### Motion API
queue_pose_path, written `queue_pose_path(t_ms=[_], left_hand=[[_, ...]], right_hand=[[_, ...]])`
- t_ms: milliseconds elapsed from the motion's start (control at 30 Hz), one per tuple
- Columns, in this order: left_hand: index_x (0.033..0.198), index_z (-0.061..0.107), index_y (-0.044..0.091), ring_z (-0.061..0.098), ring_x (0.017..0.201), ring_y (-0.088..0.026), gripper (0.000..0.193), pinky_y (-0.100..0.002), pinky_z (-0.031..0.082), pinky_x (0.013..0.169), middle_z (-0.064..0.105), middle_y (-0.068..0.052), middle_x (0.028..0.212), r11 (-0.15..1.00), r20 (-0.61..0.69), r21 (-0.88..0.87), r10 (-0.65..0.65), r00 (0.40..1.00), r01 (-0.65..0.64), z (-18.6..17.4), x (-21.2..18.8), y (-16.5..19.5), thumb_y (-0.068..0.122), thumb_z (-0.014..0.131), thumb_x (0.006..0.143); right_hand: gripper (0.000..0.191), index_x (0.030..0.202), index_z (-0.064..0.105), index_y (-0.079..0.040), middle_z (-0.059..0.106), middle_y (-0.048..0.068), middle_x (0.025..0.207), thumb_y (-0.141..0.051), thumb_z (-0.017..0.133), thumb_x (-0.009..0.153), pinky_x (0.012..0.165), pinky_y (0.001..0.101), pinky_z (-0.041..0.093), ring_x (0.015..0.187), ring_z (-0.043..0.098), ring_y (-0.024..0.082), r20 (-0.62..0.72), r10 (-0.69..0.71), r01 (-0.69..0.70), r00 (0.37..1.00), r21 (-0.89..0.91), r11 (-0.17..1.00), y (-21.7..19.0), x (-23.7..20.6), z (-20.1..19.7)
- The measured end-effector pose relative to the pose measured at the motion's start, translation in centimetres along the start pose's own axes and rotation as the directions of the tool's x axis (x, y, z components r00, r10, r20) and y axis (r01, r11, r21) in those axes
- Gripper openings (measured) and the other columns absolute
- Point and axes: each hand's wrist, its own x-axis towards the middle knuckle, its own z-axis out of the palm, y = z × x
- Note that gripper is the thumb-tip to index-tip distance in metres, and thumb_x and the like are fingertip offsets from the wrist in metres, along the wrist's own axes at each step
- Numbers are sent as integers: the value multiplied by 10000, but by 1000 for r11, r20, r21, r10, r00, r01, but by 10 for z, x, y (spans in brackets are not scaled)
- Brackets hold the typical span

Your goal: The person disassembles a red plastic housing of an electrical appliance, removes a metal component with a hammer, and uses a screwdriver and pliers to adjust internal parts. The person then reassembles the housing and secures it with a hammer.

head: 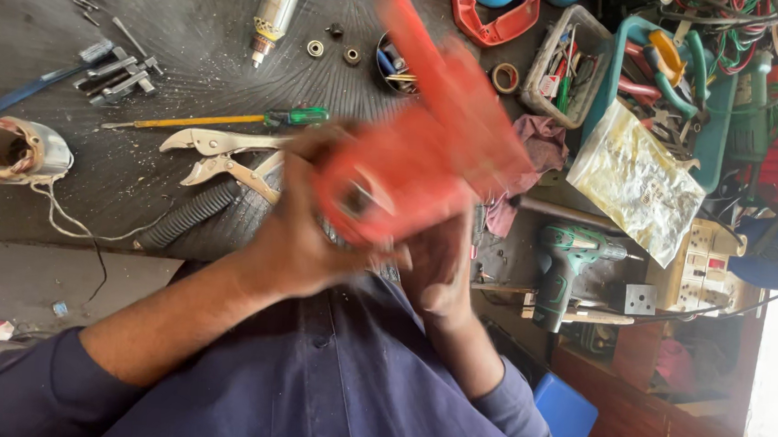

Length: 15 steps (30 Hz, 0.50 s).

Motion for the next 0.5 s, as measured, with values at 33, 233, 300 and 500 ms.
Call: queue_pose_path(t_ms=[33,233,300,500], left_hand=[[1457,317,54,439,1417,-288,903,-459,405,1208,412,-163,1474,985,105,164,41,994,-58,-2,-3,3,406,882,847],[1222,615,72,668,1088,-334,320,-425,568,890,651,-119,1217,626,114,754,-424,899,200,-60,-17,10,284,720,1006],[1159,638,105,702,979,-303,279,-433,580,815,690,-83,1125,253,5,939,-690,723,235,-85,-25,9,334,702,1013],[1174,636,47,667,906,-316,500,-444,561,742,620,-122,1001,119,1,990,-539,842,75,-102,-72,-7,345,749,788]], right_hand=[[1074,1574,279,-55,462,164,1550,-503,889,811,1120,494,499,1349,551,319,-107,28,-30,994,-16,999,5,2,-2],[1068,1605,307,-108,488,149,1468,-431,920,792,1126,605,493,1353,554,334,-38,9,1,999,259,966,21,1,-25],[1060,1607,317,-110,494,147,1469,-436,913,794,1120,601,487,1358,548,338,-23,58,-47,998,331,943,25,-2,-35],[1055,1574,346,-69,519,175,1459,-431,920,766,1120,667,472,1393,526,383,64,114,-130,991,414,901,30,-5,-52]])
